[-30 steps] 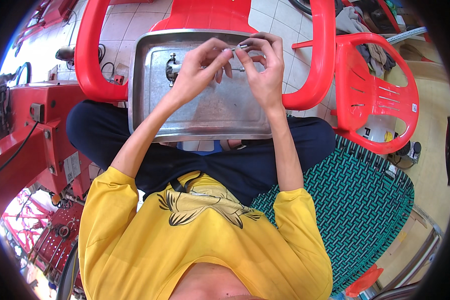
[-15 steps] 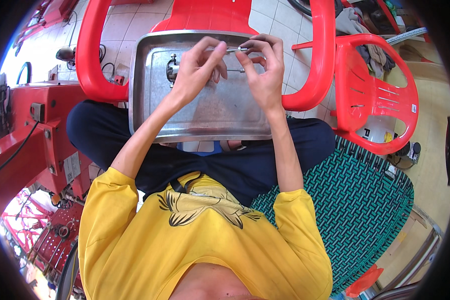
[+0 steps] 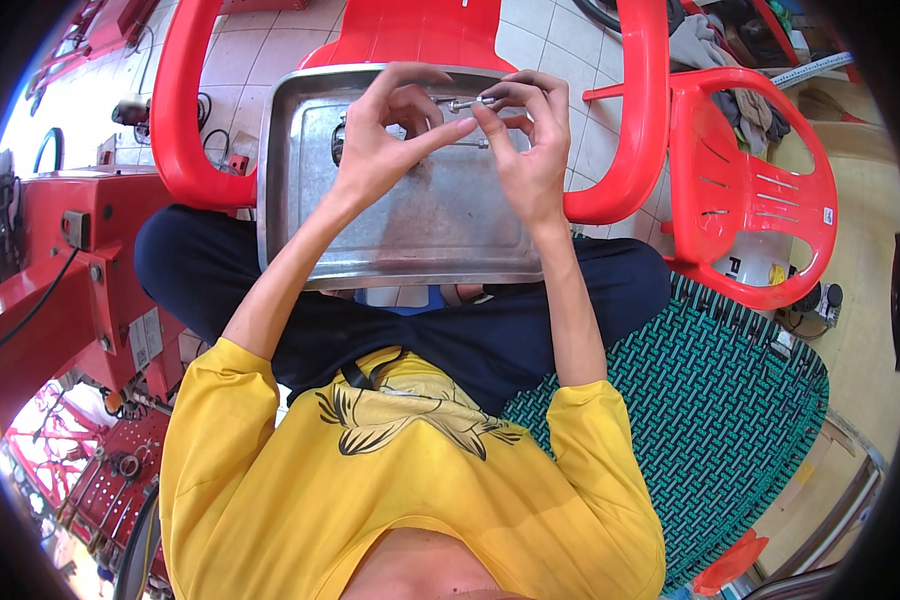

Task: The person assembles a carburetor component by inserting small metal pins and internal pieces into the housing resting on a metal tray.

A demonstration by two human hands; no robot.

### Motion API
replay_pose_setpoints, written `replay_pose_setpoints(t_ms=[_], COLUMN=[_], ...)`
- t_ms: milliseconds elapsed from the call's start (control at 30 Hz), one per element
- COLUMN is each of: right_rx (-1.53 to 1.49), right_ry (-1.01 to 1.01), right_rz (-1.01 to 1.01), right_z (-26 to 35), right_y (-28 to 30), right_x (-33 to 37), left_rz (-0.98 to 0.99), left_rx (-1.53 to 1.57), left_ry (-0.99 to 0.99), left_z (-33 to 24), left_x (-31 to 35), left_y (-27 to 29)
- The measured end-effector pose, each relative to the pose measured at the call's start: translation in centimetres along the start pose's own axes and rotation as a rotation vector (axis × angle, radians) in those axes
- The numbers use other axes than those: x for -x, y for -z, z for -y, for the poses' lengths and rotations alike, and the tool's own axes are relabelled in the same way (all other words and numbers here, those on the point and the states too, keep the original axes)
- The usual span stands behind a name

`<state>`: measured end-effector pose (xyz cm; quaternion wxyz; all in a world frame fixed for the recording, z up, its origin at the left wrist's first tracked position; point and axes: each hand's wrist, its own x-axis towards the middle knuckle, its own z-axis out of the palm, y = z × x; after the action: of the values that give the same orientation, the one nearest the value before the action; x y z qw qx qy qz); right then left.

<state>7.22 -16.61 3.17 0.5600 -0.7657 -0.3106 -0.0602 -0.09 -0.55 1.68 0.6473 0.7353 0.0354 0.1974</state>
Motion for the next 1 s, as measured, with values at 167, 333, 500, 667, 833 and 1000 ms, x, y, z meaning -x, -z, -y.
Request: replay_pose_setpoints(t_ms=[167,333,500,667,833,1000], right_rx=[-0.007,-0.001,-0.008,-0.022,-0.035,-0.016], right_ry=[0.006,0.005,0.004,-0.006,-0.007,-0.005], right_rz=[0.012,0.005,0.009,0.008,0.009,0.016], right_z=[0.2,0.3,0.4,0.4,0.3,0.5], right_y=[-0.1,0.0,0.1,0.0,0.0,0.0], right_x=[0.0,0.0,0.0,0.1,0.0,0.0], left_rz=[0.157,0.126,0.183,0.147,0.136,0.126], left_rx=[0.095,0.226,0.095,0.133,0.190,0.384], left_ry=[0.161,0.162,0.157,0.099,0.086,0.161], left_z=[1.7,1.0,1.3,1.1,1.6,1.8], left_x=[-0.2,0.2,0.3,0.5,0.2,0.4], left_y=[1.0,0.2,0.2,-0.3,0.2,0.3])
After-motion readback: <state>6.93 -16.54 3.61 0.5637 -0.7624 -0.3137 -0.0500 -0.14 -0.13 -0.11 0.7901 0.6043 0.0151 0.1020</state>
